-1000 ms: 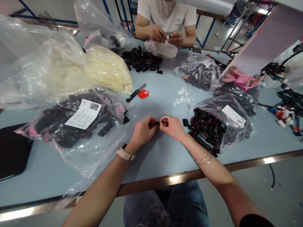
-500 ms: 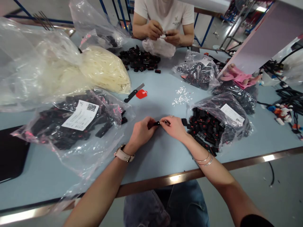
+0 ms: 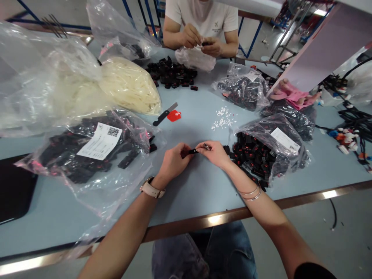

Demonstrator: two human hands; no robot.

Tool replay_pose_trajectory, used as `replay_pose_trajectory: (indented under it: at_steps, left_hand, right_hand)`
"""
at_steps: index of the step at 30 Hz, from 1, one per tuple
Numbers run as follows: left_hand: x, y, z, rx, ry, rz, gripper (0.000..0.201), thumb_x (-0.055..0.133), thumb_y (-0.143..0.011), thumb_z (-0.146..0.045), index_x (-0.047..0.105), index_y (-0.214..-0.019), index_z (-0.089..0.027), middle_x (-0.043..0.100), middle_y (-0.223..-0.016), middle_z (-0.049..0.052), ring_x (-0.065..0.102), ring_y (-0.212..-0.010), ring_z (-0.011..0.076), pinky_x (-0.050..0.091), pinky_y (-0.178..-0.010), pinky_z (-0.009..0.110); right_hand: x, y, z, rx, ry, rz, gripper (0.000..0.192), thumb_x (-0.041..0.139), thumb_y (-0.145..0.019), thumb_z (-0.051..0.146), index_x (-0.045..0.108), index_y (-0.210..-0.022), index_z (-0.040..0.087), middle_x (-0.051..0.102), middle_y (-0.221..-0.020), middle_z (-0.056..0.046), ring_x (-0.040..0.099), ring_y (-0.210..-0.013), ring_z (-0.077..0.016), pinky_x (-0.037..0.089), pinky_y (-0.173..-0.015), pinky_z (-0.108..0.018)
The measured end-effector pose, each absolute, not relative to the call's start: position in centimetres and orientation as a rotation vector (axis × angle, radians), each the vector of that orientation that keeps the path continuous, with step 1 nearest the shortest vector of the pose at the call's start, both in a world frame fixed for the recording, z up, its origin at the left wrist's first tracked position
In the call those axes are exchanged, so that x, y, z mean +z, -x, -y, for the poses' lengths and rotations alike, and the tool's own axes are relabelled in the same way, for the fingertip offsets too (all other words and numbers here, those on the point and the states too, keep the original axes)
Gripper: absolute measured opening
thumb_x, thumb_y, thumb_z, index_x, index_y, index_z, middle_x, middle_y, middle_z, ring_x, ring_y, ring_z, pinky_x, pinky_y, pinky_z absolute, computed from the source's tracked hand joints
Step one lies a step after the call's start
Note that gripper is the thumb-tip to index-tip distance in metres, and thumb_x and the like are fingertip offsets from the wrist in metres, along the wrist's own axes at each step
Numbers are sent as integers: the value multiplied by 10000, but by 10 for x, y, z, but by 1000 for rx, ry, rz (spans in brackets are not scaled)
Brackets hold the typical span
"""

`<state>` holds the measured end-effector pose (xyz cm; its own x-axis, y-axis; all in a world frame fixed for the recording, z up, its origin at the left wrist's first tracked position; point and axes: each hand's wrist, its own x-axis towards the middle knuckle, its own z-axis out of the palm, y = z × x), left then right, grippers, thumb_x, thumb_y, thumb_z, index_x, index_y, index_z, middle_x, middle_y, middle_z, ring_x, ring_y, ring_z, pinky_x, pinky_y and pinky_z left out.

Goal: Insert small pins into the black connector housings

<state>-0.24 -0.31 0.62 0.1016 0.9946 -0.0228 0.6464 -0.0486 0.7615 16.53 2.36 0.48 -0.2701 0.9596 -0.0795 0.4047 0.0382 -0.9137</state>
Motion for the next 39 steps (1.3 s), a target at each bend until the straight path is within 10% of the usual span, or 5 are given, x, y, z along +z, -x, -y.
replay_pose_trajectory:
  at_steps: [39]
  left_hand:
    - [5,3,3,676,-1909,-1603,85,543,-713,-201,593,-781,-205,685,-757,20,618,-682,178,444,-653,282]
  right_hand:
    - [8,-161,-26,1315,1550,1778,178,664,-674,264,717,-782,134,620,-631,11,503,-591,-86,368,-564,-218]
